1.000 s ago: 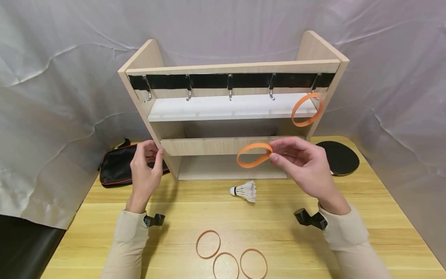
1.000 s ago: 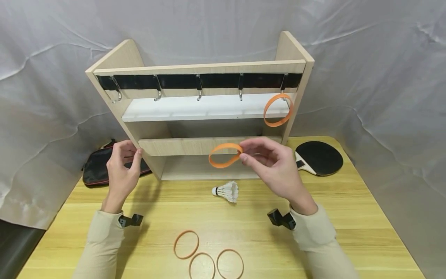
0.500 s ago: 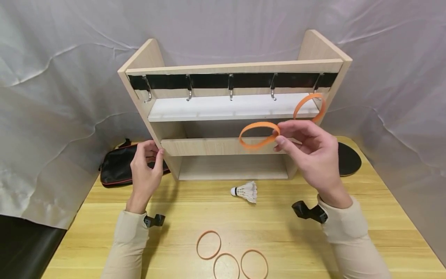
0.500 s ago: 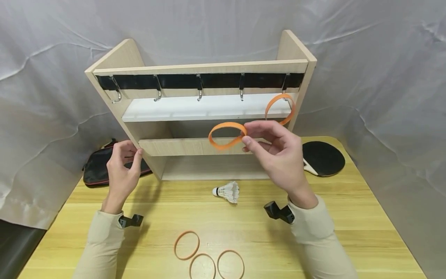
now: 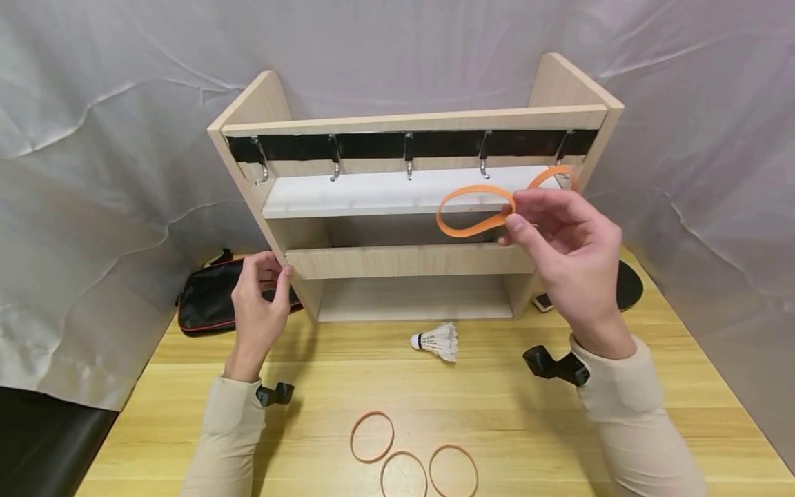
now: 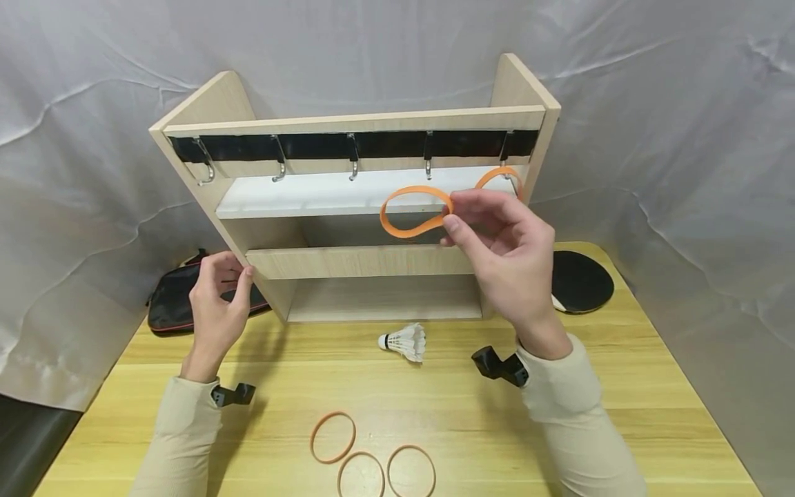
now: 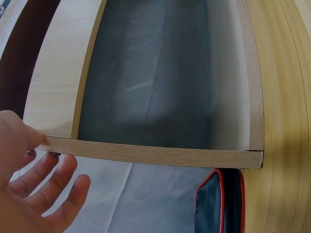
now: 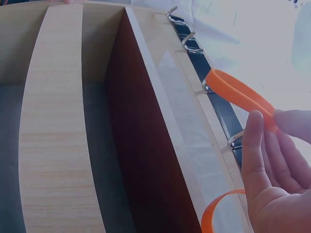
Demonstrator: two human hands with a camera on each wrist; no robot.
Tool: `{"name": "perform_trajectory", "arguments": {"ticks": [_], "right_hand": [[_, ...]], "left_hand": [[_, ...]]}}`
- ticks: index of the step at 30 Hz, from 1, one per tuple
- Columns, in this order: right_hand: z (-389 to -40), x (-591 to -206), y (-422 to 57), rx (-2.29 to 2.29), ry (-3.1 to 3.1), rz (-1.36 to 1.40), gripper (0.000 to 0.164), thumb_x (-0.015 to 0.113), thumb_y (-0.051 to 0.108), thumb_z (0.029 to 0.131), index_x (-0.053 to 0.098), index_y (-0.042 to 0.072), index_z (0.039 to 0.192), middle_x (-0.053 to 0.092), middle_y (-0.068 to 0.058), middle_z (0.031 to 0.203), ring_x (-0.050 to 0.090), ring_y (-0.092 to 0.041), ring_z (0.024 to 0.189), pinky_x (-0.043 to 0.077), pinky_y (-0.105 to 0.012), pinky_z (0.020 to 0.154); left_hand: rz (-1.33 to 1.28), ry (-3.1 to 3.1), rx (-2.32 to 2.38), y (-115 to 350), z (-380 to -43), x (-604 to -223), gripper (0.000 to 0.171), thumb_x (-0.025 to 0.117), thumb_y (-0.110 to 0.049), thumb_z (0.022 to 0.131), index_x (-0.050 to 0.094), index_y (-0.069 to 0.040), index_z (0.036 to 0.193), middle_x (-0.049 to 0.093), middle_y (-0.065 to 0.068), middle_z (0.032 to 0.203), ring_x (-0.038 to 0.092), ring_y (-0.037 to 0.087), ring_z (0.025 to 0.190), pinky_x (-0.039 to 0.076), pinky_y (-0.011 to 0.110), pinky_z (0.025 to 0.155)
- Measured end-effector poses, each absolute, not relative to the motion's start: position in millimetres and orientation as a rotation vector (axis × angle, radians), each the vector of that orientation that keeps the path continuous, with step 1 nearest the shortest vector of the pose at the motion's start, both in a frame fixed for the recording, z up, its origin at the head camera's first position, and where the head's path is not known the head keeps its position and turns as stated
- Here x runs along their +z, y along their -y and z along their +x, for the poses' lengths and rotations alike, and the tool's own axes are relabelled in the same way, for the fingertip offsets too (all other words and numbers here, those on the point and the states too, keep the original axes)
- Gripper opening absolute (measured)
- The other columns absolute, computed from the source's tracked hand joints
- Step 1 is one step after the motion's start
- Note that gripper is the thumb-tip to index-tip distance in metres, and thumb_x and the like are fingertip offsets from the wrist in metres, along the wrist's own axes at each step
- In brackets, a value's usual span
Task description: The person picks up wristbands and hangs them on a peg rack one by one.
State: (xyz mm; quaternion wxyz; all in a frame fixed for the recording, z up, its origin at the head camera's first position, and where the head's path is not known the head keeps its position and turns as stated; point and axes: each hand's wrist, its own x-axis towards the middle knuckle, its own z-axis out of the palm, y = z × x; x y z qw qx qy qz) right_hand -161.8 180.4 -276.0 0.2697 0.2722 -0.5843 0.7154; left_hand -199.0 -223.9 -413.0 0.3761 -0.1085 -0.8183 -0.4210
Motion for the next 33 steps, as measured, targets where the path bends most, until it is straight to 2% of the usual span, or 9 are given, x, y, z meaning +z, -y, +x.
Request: {"name": "perform_trajectory", "arguments": {"ticks": [6, 27, 33], "right_hand": [[-168, -272, -182, 1.920, 1.529, 0.729, 0.026, 0.073, -0.019, 0.092, 0.072, -0.016, 0.117, 0.079, -0.014, 0.106, 0.078, -0.022, 0.090, 0.066, -0.029, 0.075], [-171, -270, -192, 1.929, 1.438, 0.570, 0.026, 0.079, -0.015, 0.090, 0.073, -0.016, 0.115, 0.080, -0.018, 0.107, 0.077, -0.025, 0.088, 0.066, -0.028, 0.077], [-168, -277, -196, 1.916, 1.455, 0.533, 0.025, 0.078, -0.016, 0.091, 0.071, -0.020, 0.114, 0.079, -0.020, 0.106, 0.078, -0.025, 0.087, 0.066, -0.029, 0.074]], "left_hand": [[-0.280, 2.094, -1.077, 224, -199, -413, 0.030, 0.070, -0.005, 0.105, 0.060, 0.010, 0.129, 0.068, 0.024, 0.109, 0.058, -0.006, 0.096, 0.049, 0.007, 0.085], [-0.270, 2.107, -1.075, 226, -199, -415, 0.031, 0.070, -0.006, 0.106, 0.060, 0.009, 0.131, 0.068, 0.024, 0.110, 0.058, -0.005, 0.095, 0.050, 0.008, 0.084], [-0.273, 2.109, -1.077, 225, -199, -414, 0.031, 0.071, -0.006, 0.105, 0.060, 0.009, 0.131, 0.068, 0.024, 0.111, 0.058, -0.005, 0.096, 0.051, 0.008, 0.085]]}}
